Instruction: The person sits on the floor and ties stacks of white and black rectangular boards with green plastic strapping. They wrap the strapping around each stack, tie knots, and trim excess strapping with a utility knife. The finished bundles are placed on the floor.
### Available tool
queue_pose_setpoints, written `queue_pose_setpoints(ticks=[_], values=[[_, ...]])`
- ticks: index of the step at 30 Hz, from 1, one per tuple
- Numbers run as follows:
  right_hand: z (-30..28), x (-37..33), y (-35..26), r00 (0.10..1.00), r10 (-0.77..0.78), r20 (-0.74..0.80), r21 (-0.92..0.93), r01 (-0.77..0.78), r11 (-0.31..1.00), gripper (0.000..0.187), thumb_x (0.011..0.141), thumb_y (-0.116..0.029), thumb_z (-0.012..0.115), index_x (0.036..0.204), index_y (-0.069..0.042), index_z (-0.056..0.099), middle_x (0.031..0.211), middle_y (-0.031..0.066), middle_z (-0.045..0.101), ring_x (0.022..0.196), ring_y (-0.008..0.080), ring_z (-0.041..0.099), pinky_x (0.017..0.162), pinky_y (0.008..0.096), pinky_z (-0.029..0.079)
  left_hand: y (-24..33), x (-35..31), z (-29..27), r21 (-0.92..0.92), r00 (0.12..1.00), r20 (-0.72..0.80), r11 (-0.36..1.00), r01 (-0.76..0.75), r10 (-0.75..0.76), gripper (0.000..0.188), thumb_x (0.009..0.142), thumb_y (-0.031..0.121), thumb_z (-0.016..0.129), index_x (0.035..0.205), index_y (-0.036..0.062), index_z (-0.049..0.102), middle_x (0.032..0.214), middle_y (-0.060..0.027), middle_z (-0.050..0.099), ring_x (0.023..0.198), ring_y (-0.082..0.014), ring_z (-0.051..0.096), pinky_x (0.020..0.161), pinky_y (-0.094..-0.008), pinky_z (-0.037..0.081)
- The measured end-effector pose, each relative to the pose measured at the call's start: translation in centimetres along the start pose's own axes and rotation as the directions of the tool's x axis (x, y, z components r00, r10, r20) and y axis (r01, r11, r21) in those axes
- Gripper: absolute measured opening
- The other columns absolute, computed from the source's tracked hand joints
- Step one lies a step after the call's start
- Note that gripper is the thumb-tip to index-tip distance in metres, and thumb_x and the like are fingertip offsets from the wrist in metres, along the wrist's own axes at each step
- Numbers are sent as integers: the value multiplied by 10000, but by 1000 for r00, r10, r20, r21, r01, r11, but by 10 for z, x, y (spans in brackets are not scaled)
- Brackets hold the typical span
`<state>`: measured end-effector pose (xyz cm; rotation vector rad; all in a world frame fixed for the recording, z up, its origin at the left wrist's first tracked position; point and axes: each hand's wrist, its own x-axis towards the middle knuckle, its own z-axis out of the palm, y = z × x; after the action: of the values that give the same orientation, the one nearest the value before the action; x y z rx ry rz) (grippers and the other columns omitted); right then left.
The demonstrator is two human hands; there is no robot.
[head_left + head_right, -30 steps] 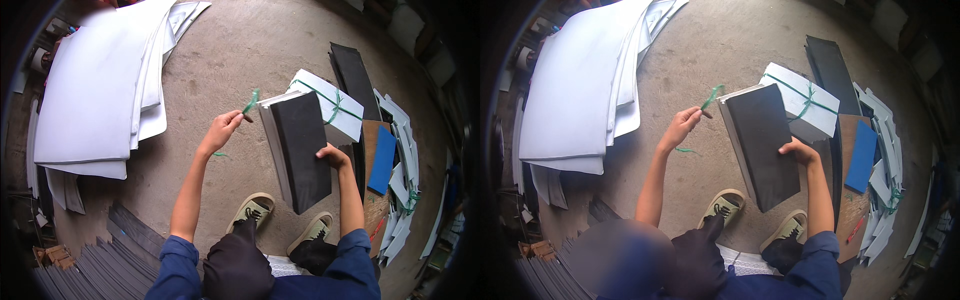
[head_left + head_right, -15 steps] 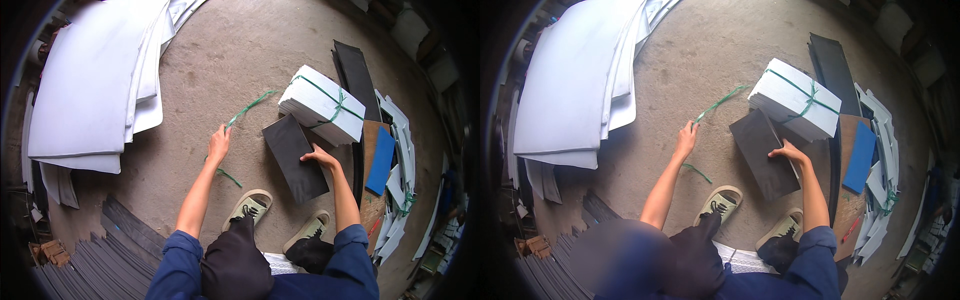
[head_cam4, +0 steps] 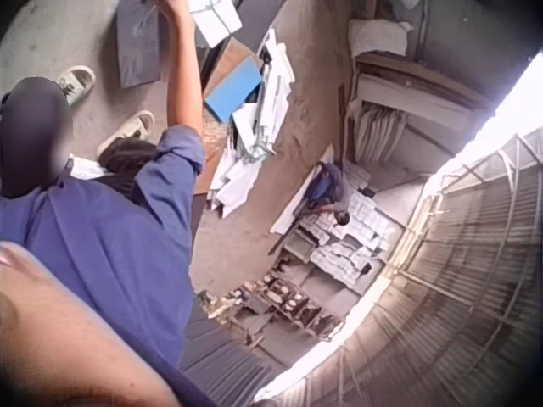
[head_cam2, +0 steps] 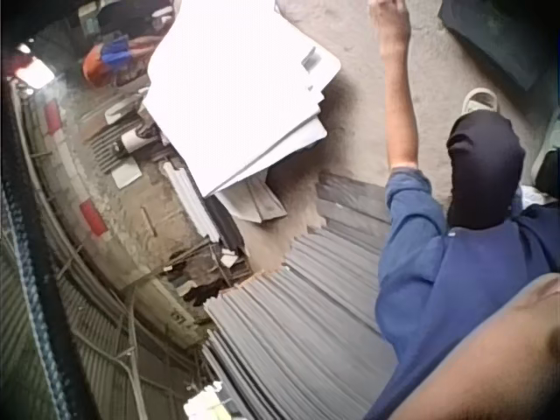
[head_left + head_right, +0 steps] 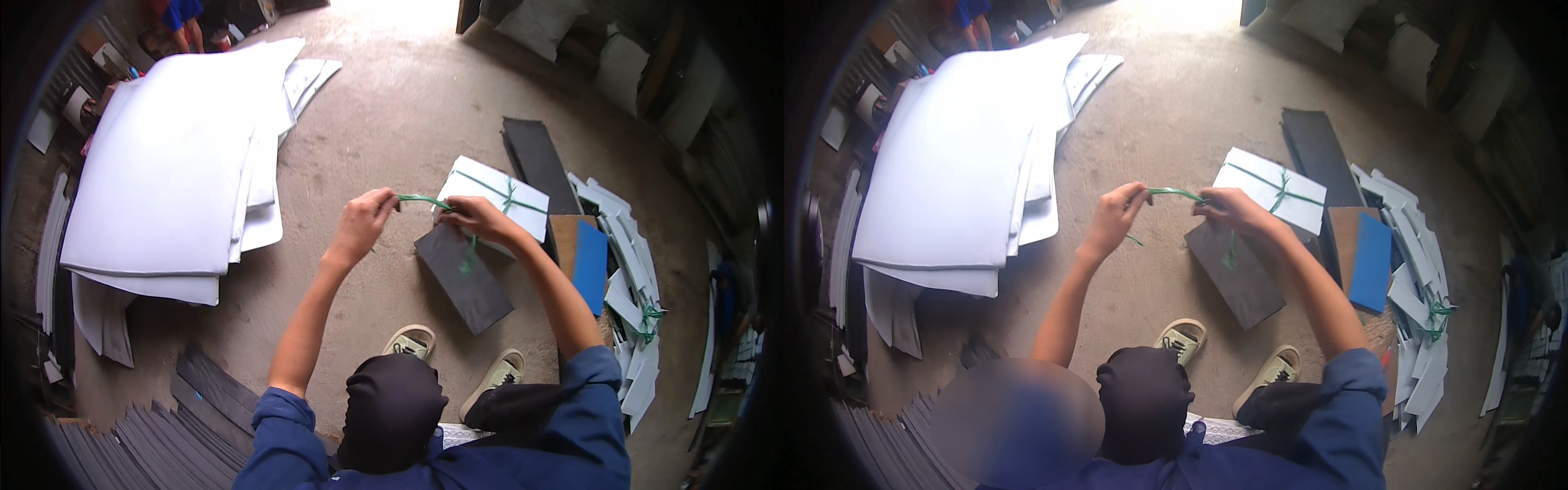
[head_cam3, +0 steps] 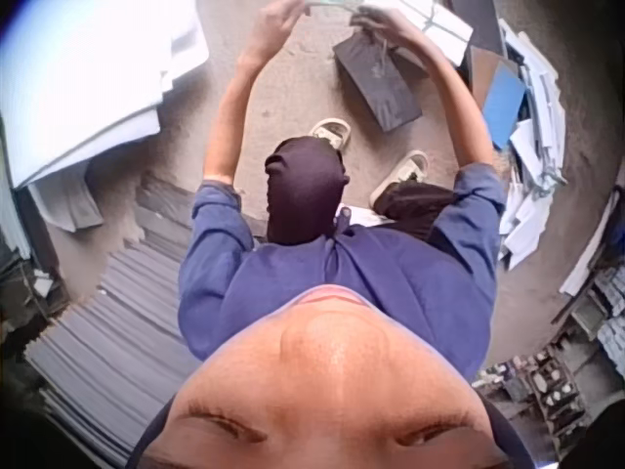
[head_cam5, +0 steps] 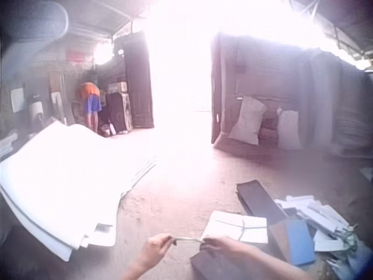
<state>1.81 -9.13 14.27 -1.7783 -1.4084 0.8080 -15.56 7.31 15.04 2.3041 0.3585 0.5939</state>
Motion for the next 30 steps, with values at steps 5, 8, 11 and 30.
queue_pose_setpoints(ticks=[5, 8, 11, 30], values=[[-75, -95, -28, 963, 134, -236, 52, -125, 991, 284, 935, -247, 405, 806, -32, 537, 611, 11, 425, 579, 95, 412, 549, 254, 396, 25, 12, -31, 106, 989, -140, 993, 52, -37, 216, 885, 181, 485, 826, 2, 589, 712, -134, 575, 588, -202, 526, 565, -340, 401], [-85, -140, -69, 933, 161, -321, 29, -160, 987, 301, 949, -273, 377, 760, -55, 461, 619, -40, 374, 565, 45, 337, 513, 205, 326, 44, 18, -34, 153, 992, 109, 987, 47, -64, 253, 901, 241, 459, 994, 39, 581, 903, -143, 590, 790, -222, 573, 728, -356, 434], [-83, -170, -89, 916, 82, -392, -71, -120, 990, 293, 945, -265, 389, 762, -47, 456, 622, -34, 378, 572, 63, 336, 521, 221, 324, 95, 21, -3, 402, 969, 181, 887, -227, 167, 382, 913, 310, 418, 1211, 74, 457, 1168, -157, 489, 1085, -253, 487, 978, -440, 300], [-64, -287, -88, 512, -296, -806, -568, -530, 630, 464, 852, -283, 510, 1242, -65, 383, 1176, 97, 472, 1082, 258, 414, 920, 388, 303, 236, 10, 136, -296, 946, 118, 920, -256, 301, 266, 876, 223, 512, 831, -38, 542, 694, -200, 572, 629, -335, 554, 596, -381, 415]])
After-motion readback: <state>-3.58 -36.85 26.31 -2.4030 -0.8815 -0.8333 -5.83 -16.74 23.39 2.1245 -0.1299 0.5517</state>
